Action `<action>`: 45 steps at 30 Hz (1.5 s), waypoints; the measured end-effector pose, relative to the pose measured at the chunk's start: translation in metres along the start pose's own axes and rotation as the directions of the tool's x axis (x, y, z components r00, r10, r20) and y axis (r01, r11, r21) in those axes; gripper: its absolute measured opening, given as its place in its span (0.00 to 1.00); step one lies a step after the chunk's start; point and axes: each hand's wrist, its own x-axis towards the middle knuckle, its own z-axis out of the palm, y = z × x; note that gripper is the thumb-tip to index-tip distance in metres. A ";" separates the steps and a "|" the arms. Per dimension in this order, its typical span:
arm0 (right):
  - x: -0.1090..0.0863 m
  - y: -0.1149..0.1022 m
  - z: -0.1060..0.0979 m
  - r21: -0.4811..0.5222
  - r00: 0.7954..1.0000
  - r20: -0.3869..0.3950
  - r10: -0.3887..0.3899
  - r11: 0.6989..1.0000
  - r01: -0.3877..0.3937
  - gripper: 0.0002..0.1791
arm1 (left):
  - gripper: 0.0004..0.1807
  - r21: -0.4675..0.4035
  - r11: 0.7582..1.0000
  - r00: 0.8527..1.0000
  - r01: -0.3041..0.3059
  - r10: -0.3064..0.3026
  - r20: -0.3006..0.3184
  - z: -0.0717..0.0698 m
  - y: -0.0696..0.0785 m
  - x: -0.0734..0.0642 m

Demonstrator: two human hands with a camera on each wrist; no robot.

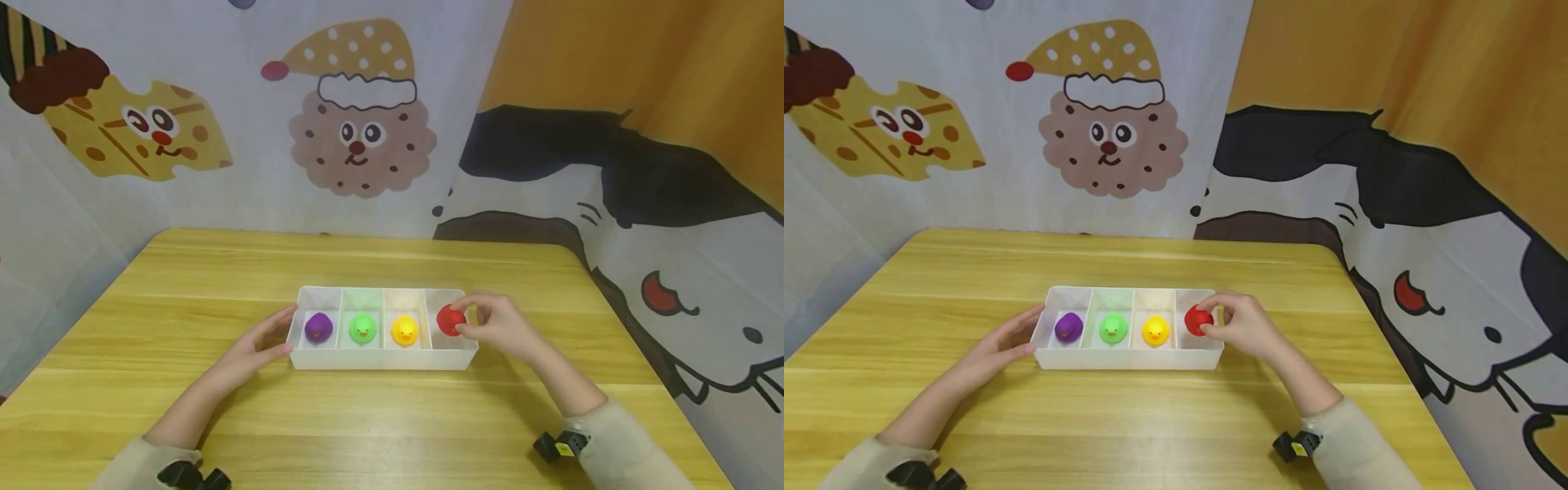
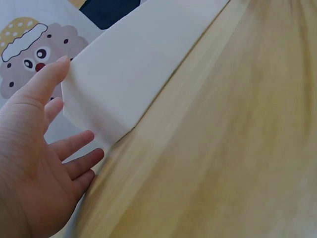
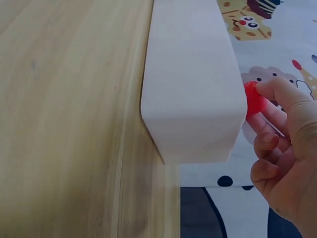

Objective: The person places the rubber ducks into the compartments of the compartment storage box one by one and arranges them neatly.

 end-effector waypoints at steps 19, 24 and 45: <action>0.019 0.013 0.004 -0.041 0.992 0.122 0.035 0.999 -0.030 0.13 | 0.34 -0.003 1.000 1.000 -0.004 0.004 0.000 0.001 0.002 0.000; 0.021 0.018 0.007 -0.052 0.990 0.139 0.025 0.998 -0.018 0.14 | 0.34 -0.008 1.000 1.000 -0.005 0.005 0.004 0.001 0.003 -0.001; 0.027 0.020 0.012 -0.125 0.976 0.189 0.105 0.989 -0.082 0.13 | 0.35 -0.001 1.000 1.000 0.002 -0.002 -0.002 0.000 -0.001 0.000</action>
